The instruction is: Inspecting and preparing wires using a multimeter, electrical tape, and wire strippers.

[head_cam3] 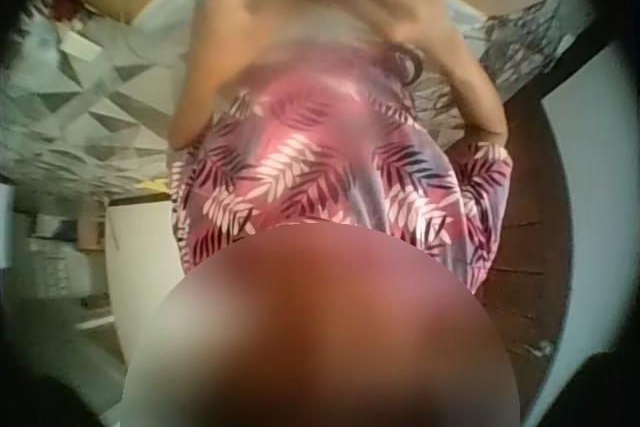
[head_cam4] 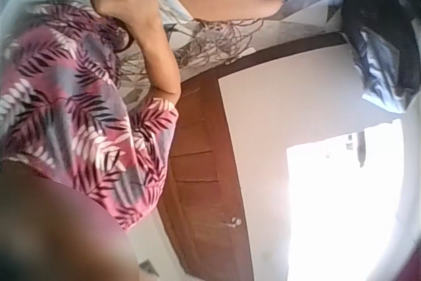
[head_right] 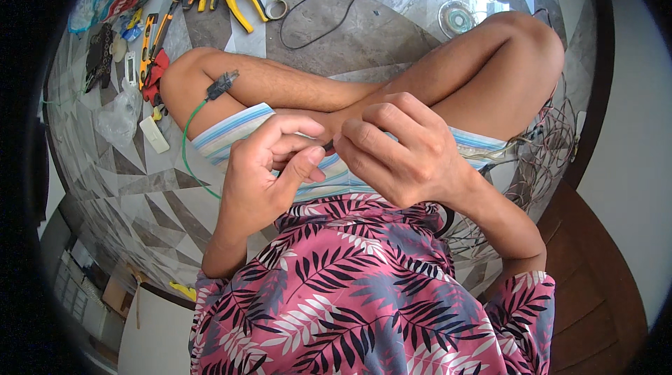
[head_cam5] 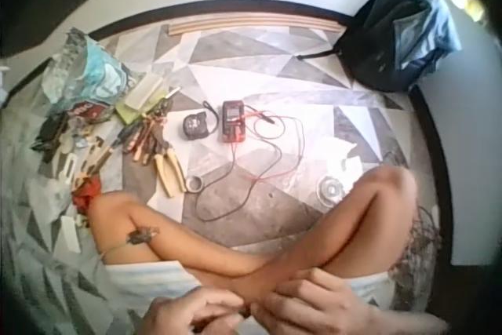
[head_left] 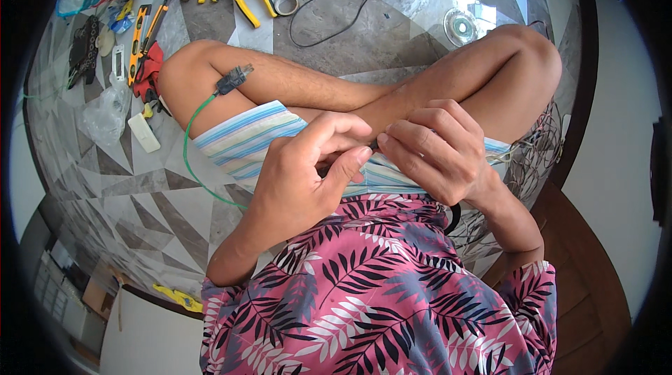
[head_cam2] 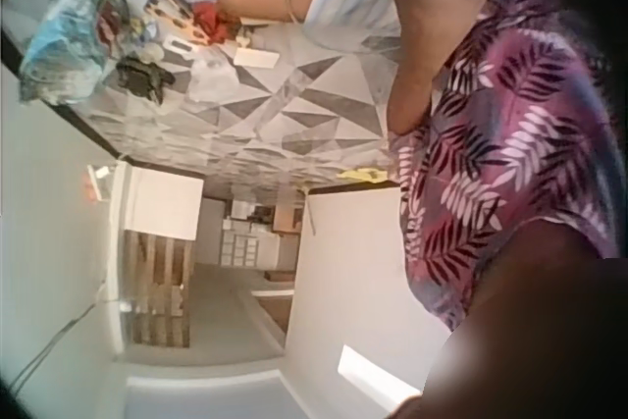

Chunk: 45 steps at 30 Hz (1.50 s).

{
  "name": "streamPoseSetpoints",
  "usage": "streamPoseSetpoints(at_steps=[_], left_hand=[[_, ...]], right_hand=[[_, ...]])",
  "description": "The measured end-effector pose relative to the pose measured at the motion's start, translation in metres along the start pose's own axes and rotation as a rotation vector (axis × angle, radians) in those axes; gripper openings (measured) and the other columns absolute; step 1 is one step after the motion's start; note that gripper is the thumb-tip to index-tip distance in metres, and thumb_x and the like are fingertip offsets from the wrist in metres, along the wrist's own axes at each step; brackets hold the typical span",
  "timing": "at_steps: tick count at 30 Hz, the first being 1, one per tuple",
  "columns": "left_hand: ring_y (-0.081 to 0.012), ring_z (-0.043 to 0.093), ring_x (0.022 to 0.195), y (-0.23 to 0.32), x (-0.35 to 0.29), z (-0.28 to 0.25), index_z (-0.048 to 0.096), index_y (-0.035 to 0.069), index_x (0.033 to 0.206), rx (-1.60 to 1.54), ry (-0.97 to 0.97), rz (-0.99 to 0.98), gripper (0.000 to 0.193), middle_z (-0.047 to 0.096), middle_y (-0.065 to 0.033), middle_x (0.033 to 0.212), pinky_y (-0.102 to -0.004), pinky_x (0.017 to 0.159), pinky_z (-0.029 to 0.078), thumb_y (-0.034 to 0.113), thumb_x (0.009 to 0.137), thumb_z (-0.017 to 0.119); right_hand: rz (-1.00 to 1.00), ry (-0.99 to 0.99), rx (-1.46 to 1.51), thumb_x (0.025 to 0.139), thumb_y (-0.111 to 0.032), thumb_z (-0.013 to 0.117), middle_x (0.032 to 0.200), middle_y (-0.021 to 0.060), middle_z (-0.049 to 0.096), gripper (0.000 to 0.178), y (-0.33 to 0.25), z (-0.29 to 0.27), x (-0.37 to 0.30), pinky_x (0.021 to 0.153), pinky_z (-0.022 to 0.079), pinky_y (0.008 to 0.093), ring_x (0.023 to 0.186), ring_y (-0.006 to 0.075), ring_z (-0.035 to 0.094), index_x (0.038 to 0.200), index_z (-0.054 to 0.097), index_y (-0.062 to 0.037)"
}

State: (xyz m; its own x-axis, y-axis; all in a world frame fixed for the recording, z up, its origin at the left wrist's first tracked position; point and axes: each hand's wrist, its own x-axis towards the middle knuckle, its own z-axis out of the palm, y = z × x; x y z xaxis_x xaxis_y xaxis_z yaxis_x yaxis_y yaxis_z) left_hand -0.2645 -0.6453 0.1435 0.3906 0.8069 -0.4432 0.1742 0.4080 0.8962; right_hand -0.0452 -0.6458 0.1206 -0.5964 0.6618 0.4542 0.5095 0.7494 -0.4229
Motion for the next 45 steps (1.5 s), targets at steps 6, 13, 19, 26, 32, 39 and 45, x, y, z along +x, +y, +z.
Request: streamPoseSetpoints(at_steps=[6, 13, 19, 26, 32, 39, 45], left_hand=[[-0.0097, 0.065, 0.065, 0.002, 0.006, -0.009, 0.059, -0.002, 0.115, 0.081, -0.119, 0.03, 0.022, 0.072, -0.0112, 0.086, -0.022, 0.057, 0.05, 0.007, 0.096, 0.061], [-0.0011, 0.044, 0.05, 0.007, 0.01, -0.025, 0.052, 0.001, 0.128, -0.293, -0.291, -0.147, 0.031, 0.066, -0.005, 0.077, -0.0164, 0.046, 0.036, 0.015, 0.1, 0.056], [0.0001, 0.043, 0.049, 0.005, 0.008, -0.03, 0.057, 0.001, 0.124, -0.454, -0.261, -0.211, 0.028, 0.063, -0.0028, 0.076, -0.0155, 0.043, 0.035, 0.018, 0.102, 0.053], [0.0008, 0.042, 0.048, 0.003, 0.008, -0.029, 0.057, 0.0, 0.124, -0.486, -0.295, -0.208, 0.028, 0.061, -0.0017, 0.075, -0.0146, 0.043, 0.034, 0.018, 0.103, 0.052], [0.0014, 0.039, 0.047, 0.001, 0.01, -0.031, 0.057, -0.001, 0.124, -0.52, -0.322, -0.206, 0.03, 0.06, -0.0023, 0.077, -0.0139, 0.042, 0.033, 0.02, 0.104, 0.051], [-0.0134, 0.06, 0.061, 0.002, 0.01, -0.009, 0.067, 0.0, 0.113, 0.052, -0.093, 0.277, 0.023, 0.065, -0.006, 0.084, -0.0257, 0.052, 0.045, 0.015, 0.095, 0.066], [-0.0248, 0.063, 0.064, 0.007, 0.007, 0.0, 0.07, 0.001, 0.093, 0.435, 0.043, 0.468, 0.015, 0.064, -0.0098, 0.073, -0.0325, 0.057, 0.048, 0.015, 0.088, 0.073]], right_hand=[[0.17, -0.095, 0.261, 0.063, -0.005, 0.075, 0.087, 0.006, 0.065, 0.022, 0.004, -0.008, 0.012, 0.063, 0.047, 0.0336, 0.073, 0.0215, 0.059, 0.084, 0.069, -0.001], [1.128, -0.281, 1.334, 0.099, -0.009, 0.058, 0.09, 0.0075, 0.07, 0.018, 0.014, -0.031, 0.015, 0.063, 0.05, 0.0217, 0.071, 0.0086, 0.062, 0.108, 0.066, 0.0048], [1.165, -0.394, 1.301, 0.092, -0.003, 0.065, 0.093, 0.0113, 0.073, 0.024, 0.023, -0.063, 0.003, 0.057, 0.048, 0.0203, 0.066, 0.0066, 0.06, 0.115, 0.067, 0.0044], [1.138, -0.324, 1.15, 0.086, -0.002, 0.074, 0.087, 0.0074, 0.071, 0.024, 0.008, -0.065, 0.0, 0.06, 0.048, 0.0197, 0.068, 0.0059, 0.06, 0.109, 0.069, 0.0039], [0.809, -0.279, 0.726, 0.087, -0.007, 0.072, 0.079, 0.0087, 0.067, 0.019, 0.007, -0.065, 0.001, 0.06, 0.047, 0.0304, 0.067, 0.0155, 0.061, 0.103, 0.071, 0.0021], [0.726, -0.275, 0.464, 0.087, -0.007, 0.068, 0.078, 0.0158, 0.064, 0.011, 0.0, -0.069, 0.009, 0.059, 0.045, 0.0369, 0.063, 0.0299, 0.056, 0.091, 0.067, 0.003], [1.04, -0.528, 0.88, 0.1, -0.024, 0.059, 0.064, -0.0009, 0.055, 0.029, 0.013, -0.08, 0.015, 0.05, 0.037, 0.024, 0.054, 0.0077, 0.049, 0.085, 0.064, 0.001]])
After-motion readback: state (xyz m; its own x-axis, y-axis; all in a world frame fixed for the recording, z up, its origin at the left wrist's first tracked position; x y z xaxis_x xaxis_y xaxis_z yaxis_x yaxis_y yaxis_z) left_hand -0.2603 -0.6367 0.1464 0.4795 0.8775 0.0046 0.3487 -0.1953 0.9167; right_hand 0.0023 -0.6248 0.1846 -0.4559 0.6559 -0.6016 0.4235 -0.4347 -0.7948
